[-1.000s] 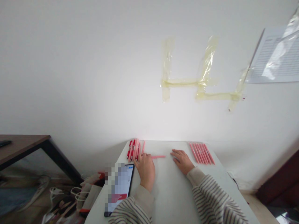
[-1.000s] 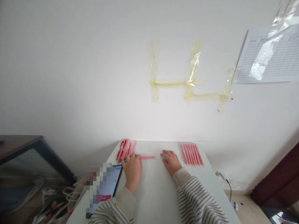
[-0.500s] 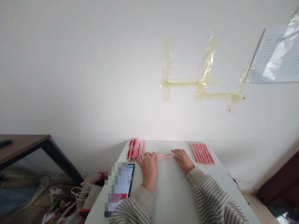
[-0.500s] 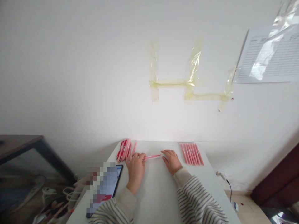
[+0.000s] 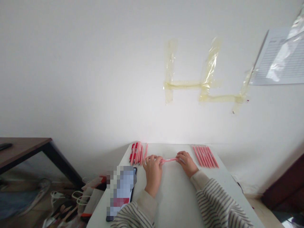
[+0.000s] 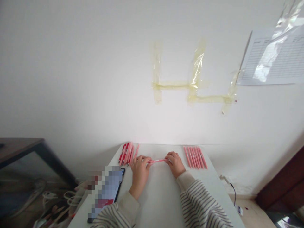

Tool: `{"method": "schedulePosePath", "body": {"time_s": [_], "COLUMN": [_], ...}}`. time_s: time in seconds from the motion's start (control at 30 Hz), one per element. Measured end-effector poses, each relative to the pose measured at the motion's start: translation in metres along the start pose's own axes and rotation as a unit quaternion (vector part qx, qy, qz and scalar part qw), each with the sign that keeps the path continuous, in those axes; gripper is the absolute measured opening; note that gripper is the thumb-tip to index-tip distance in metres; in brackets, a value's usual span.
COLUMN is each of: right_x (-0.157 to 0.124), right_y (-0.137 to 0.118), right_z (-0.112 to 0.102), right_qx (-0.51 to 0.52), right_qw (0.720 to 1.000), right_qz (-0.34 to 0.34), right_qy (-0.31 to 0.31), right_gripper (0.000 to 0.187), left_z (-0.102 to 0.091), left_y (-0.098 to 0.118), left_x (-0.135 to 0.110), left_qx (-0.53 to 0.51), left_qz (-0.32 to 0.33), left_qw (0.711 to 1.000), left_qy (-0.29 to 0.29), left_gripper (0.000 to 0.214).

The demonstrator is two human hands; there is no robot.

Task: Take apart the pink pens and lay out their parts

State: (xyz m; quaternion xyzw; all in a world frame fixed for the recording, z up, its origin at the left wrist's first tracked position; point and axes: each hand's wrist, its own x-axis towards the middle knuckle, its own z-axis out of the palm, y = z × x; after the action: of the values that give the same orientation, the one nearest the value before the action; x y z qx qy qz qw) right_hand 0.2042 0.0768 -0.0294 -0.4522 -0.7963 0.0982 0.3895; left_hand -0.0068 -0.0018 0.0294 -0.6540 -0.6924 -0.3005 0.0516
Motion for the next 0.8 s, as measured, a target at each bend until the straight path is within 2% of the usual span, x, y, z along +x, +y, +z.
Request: {"method": "schedulePosePath", "body": {"time_s": [0.3,0.8], "right_x": [-0.0008,-0.0004], "right_y": [0.0078,0.0106], "right_z": [-0.0044,-0.0053], "right_qx": [-0.008,-0.007], "right_qw": [0.997,0.997], "right_qz": [0.025,0.024], "right_qy": [0.077,0.08], "right_gripper": [0.032,0.03], "left_z": [-0.0014,0.0066], "left_y": [-0.0041,-0.01], "left_x": [0.003,0.0035], "left_qx": [0.002,-0.017], "left_qz": [-0.02,0.003], "left_qw": [1.0,1.0], "left_qy": [0.011,0.015], "left_gripper": [0.014,0.01]}}
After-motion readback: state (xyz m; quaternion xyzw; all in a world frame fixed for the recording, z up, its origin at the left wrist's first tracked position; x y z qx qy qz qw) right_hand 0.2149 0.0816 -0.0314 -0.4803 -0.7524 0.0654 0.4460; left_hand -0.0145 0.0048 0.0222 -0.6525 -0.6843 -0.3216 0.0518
